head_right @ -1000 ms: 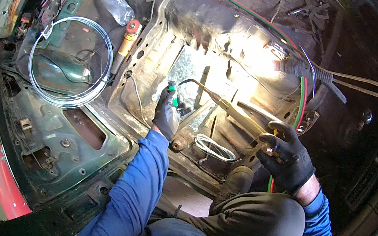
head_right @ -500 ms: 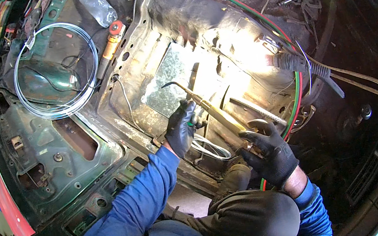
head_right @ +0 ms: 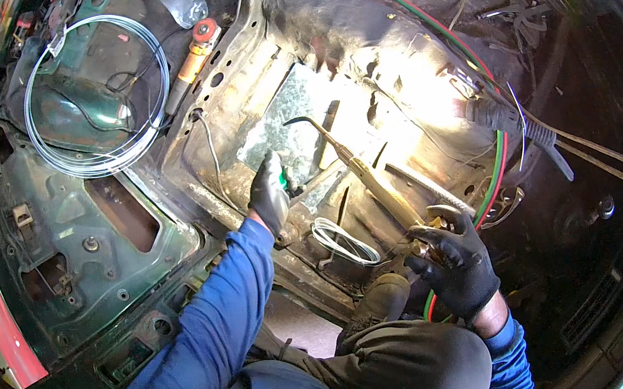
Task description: The person is welding a metal patch onto the floor of a car's trunk area. They use a welding torch to heat the metal and a hammer to shape it into place.
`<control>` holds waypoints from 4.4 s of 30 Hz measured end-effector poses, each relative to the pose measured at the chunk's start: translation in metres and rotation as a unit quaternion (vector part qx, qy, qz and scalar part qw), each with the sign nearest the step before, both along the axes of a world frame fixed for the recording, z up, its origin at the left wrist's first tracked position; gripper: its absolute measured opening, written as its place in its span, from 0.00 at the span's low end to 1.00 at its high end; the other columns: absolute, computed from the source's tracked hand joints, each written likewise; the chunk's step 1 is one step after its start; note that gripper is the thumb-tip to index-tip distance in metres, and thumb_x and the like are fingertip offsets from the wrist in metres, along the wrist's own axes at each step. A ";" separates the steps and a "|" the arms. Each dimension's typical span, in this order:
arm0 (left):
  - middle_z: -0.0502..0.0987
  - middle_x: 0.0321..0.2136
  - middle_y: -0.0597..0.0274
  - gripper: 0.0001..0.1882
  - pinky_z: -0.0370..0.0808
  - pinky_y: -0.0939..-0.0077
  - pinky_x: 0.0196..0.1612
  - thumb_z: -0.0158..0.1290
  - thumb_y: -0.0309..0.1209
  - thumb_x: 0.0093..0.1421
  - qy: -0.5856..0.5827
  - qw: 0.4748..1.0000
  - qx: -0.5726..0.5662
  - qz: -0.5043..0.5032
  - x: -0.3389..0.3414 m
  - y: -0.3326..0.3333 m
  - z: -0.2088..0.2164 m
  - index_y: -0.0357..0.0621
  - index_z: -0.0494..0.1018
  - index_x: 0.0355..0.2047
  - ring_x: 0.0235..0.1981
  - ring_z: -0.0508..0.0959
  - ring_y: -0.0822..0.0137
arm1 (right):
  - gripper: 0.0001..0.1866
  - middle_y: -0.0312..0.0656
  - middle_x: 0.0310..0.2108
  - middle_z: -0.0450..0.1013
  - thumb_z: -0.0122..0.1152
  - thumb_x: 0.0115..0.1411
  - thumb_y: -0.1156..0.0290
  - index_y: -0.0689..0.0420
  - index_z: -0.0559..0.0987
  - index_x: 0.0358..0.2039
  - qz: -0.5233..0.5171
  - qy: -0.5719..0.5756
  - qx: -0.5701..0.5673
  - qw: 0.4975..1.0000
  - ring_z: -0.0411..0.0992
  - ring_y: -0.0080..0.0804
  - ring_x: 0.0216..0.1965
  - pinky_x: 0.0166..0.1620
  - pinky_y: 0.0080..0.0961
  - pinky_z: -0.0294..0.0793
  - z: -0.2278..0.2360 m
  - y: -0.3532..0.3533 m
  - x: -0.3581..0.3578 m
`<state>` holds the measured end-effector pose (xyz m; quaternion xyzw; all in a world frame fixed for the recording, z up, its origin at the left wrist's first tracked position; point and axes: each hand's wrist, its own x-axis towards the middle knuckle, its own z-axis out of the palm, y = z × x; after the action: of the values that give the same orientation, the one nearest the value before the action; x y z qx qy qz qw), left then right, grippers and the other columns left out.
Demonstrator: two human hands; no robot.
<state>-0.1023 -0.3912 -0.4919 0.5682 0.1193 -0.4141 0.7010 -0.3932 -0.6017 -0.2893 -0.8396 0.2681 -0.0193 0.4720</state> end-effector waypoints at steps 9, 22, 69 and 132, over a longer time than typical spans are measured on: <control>0.79 0.33 0.69 0.21 0.80 0.54 0.46 0.50 0.59 0.75 0.037 0.993 -0.059 0.096 0.029 -0.009 0.017 0.58 0.74 0.50 0.38 0.81 0.61 | 0.27 0.53 0.61 0.73 0.80 0.52 0.74 0.52 0.86 0.55 0.050 -0.018 0.006 0.999 0.75 0.52 0.59 0.61 0.42 0.78 0.005 0.003 0.002; 0.79 0.34 0.67 0.18 0.79 0.48 0.48 0.54 0.53 0.76 0.048 0.993 -0.096 0.050 0.044 -0.007 0.023 0.54 0.76 0.48 0.37 0.79 0.60 | 0.27 0.56 0.60 0.73 0.80 0.55 0.70 0.50 0.84 0.57 0.079 -0.040 0.017 0.996 0.74 0.58 0.60 0.60 0.46 0.79 0.004 -0.004 0.000; 0.78 0.33 0.77 0.12 0.70 0.82 0.36 0.65 0.40 0.71 0.021 0.979 -0.091 -0.180 -0.105 -0.110 0.110 0.46 0.80 0.46 0.33 0.72 0.84 | 0.30 0.57 0.62 0.72 0.60 0.73 0.44 0.56 0.82 0.61 0.013 -0.030 -0.009 0.999 0.68 0.56 0.65 0.68 0.50 0.66 -0.013 -0.008 0.003; 0.81 0.35 0.55 0.30 0.81 0.56 0.38 0.70 0.42 0.61 -0.501 0.770 -0.121 -0.377 -0.150 -0.092 0.136 0.54 0.78 0.63 0.34 0.84 0.50 | 0.35 0.38 0.39 0.82 0.53 0.77 0.39 0.64 0.82 0.55 -0.277 -0.055 0.251 0.926 0.77 0.22 0.39 0.45 0.26 0.77 -0.038 -0.004 -0.035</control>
<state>-0.2520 -0.4830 -0.3558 0.6050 -0.5233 -0.3126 0.5123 -0.4283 -0.6054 -0.3277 -0.5839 0.4595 -0.1274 0.6570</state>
